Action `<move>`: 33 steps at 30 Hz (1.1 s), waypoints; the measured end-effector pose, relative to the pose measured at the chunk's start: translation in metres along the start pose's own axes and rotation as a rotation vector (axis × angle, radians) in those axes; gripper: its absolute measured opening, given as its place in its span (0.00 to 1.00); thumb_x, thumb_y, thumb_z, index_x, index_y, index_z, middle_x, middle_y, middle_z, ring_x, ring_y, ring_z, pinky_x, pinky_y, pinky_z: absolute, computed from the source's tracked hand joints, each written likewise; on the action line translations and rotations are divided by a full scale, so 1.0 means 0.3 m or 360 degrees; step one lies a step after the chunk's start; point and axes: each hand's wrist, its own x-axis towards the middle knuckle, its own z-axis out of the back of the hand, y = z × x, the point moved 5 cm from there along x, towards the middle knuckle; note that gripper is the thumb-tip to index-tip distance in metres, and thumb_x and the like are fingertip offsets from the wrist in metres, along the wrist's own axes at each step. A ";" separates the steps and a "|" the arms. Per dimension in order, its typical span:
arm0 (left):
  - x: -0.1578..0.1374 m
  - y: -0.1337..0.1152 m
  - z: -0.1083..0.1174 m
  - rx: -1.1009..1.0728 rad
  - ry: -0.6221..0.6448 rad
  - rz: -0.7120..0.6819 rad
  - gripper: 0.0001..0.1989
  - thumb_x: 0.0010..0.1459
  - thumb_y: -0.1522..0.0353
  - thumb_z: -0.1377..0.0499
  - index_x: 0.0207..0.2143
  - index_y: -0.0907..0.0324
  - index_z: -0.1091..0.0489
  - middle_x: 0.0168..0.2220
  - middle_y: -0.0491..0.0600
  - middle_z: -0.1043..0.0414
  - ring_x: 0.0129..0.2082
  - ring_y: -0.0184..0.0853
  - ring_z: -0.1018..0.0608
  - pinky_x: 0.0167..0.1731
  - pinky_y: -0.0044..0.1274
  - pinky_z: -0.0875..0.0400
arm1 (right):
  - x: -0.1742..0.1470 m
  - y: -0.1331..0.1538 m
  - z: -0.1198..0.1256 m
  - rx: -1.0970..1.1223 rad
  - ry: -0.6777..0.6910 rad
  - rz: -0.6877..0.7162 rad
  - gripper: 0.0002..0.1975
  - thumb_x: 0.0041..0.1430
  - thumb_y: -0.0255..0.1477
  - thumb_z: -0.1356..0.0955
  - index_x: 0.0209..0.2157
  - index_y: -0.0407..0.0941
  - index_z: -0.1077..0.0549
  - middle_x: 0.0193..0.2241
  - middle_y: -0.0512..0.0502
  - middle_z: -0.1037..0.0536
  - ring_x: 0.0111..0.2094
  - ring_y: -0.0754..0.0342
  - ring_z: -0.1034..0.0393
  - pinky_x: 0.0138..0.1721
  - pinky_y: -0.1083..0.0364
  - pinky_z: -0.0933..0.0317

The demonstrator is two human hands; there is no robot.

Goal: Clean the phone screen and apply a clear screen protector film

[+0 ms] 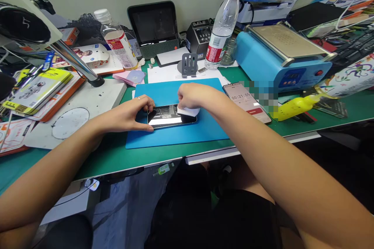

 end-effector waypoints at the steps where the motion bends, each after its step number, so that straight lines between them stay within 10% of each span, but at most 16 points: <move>1: 0.000 -0.001 0.001 -0.0004 0.0002 0.0003 0.25 0.53 0.50 0.31 0.42 0.56 0.33 0.43 0.50 0.30 0.42 0.41 0.27 0.42 0.32 0.32 | 0.012 0.027 0.004 -0.0010 -0.0002 0.0018 0.04 0.57 0.31 0.28 0.34 0.46 0.22 0.34 0.43 0.20 0.35 0.47 0.28 0.30 0.52 0.45; 33: -0.003 0.002 0.006 0.0060 0.0008 0.0007 0.25 0.53 0.50 0.31 0.42 0.56 0.34 0.42 0.49 0.30 0.40 0.40 0.29 0.38 0.29 0.35 | 0.088 0.058 0.013 0.0034 0.0127 0.0095 0.05 0.56 0.33 0.27 0.32 0.47 0.23 0.26 0.48 0.23 0.29 0.52 0.31 0.28 0.54 0.42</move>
